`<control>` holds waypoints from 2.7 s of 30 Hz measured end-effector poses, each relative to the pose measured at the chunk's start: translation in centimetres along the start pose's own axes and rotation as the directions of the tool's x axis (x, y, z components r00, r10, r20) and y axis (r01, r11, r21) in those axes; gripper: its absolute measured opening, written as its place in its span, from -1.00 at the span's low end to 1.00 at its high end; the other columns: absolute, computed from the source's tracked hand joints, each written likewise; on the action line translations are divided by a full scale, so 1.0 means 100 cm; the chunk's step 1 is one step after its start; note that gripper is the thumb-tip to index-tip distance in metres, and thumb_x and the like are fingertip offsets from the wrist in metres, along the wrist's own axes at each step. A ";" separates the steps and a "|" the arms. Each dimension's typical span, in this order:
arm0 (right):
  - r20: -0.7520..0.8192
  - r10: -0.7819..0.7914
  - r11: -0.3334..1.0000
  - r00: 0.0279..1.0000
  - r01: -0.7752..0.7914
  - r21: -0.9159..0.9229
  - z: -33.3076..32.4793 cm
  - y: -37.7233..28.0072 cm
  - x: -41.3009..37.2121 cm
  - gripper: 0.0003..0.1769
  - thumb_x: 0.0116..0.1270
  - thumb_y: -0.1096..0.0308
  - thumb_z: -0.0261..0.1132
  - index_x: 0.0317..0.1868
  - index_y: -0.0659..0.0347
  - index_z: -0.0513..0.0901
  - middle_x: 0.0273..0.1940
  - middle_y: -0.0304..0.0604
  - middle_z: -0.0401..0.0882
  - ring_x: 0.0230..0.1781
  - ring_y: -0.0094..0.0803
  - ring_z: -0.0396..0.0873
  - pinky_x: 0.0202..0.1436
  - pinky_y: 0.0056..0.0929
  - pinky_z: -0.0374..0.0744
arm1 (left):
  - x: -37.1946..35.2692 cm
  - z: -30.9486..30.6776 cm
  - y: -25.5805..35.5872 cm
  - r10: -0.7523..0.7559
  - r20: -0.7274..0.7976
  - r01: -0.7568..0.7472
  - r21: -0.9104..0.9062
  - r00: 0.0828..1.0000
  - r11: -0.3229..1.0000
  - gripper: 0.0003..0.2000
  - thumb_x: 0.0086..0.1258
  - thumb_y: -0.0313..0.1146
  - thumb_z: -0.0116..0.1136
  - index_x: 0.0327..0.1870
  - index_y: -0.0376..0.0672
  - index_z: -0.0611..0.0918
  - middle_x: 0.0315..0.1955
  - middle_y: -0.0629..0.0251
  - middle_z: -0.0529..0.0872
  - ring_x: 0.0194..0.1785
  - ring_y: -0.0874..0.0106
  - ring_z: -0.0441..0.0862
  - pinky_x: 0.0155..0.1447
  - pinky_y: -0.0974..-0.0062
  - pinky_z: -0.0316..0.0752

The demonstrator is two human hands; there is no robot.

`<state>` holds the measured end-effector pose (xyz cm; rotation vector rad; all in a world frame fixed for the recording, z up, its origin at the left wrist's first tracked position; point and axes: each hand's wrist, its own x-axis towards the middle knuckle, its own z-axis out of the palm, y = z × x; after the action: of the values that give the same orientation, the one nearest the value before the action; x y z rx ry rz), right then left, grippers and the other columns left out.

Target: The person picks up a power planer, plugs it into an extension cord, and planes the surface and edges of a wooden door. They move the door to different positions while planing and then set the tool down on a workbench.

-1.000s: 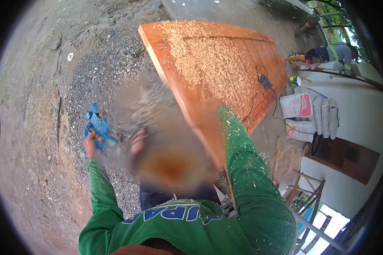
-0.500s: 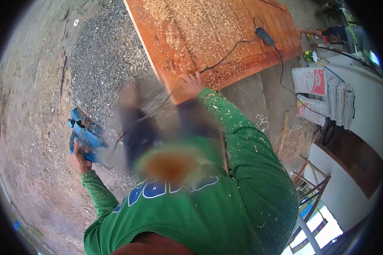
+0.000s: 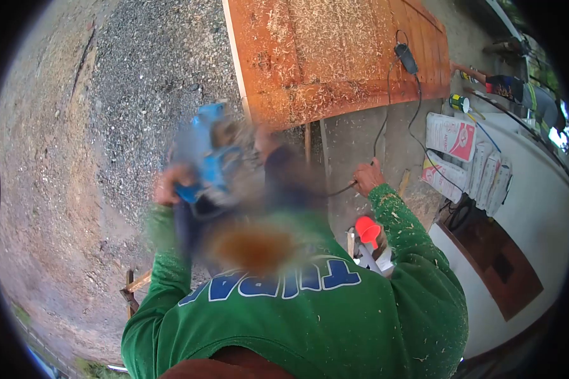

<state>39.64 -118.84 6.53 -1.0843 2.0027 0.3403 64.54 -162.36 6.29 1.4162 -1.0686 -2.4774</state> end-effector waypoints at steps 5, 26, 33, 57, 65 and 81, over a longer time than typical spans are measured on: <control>0.134 0.064 0.988 0.989 -0.044 -0.147 0.000 0.004 -0.005 -0.78 0.08 0.12 0.34 -0.38 0.07 0.66 -0.29 -0.20 0.58 -0.07 -0.25 0.52 0.24 0.13 0.15 | 0.000 0.017 -0.044 -0.165 0.144 0.193 -0.206 0.976 0.959 -0.85 0.11 -0.58 0.10 -0.29 -0.28 0.47 -0.65 0.27 0.49 -0.65 0.42 0.46 -0.51 0.46 0.39; -0.195 -0.161 0.980 0.968 0.180 0.087 -0.051 0.046 0.060 -0.74 -0.03 0.19 0.41 -0.41 0.15 0.60 -0.41 -0.12 0.53 -0.30 -0.13 0.55 0.13 0.07 0.32 | 0.177 0.022 -0.021 0.012 0.194 0.050 -0.313 0.981 0.949 -0.85 0.09 -0.50 0.07 -0.30 -0.21 0.45 -0.64 0.28 0.47 -0.65 0.40 0.43 -0.52 0.42 0.35; -0.327 -0.223 0.950 0.918 0.279 0.137 -0.182 -0.006 0.216 -0.63 0.21 0.14 0.31 -0.18 0.32 0.62 -0.05 0.05 0.56 0.02 -0.02 0.51 0.14 -0.16 0.43 | 0.227 0.026 0.014 0.043 0.258 0.052 -0.351 0.965 0.935 -0.86 0.12 -0.48 0.10 -0.32 -0.23 0.45 -0.63 0.29 0.47 -0.64 0.41 0.43 -0.51 0.42 0.36; -0.072 0.476 0.499 0.876 -0.202 0.843 -0.232 -0.051 0.389 0.27 -0.28 -0.12 0.58 0.36 0.37 0.14 0.36 0.12 0.13 0.36 -0.01 0.18 0.37 -0.28 0.27 | 0.395 0.069 0.169 0.046 0.308 0.057 -0.319 0.950 0.946 -0.87 0.12 -0.53 0.10 -0.32 -0.25 0.46 -0.65 0.32 0.46 -0.66 0.46 0.43 -0.54 0.46 0.39; -0.172 0.374 0.883 0.911 -0.293 0.367 -0.232 -0.040 0.382 0.32 -0.28 -0.15 0.57 0.38 0.39 0.07 0.34 0.28 0.10 0.32 0.11 0.22 0.35 -0.23 0.29 | 0.441 0.089 0.203 0.214 0.236 -0.184 -0.143 0.948 0.972 -0.88 0.11 -0.51 0.08 -0.32 -0.25 0.47 -0.64 0.32 0.46 -0.66 0.46 0.42 -0.54 0.47 0.36; 0.054 0.391 0.664 0.919 -0.323 0.675 -0.290 -0.071 0.385 0.26 -0.35 0.13 0.66 0.24 0.54 0.05 0.14 0.15 0.27 0.18 -0.05 0.33 0.25 -0.29 0.36 | 0.540 0.126 0.311 0.149 0.303 -0.046 -0.321 0.941 0.946 -0.95 0.21 -0.52 0.07 -0.36 -0.28 0.51 -0.63 0.34 0.45 -0.65 0.52 0.39 -0.55 0.53 0.33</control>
<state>18.43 -161.53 -3.56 -0.2357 2.1542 -0.2555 16.46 -200.82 -9.47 0.8673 -0.7223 -2.7115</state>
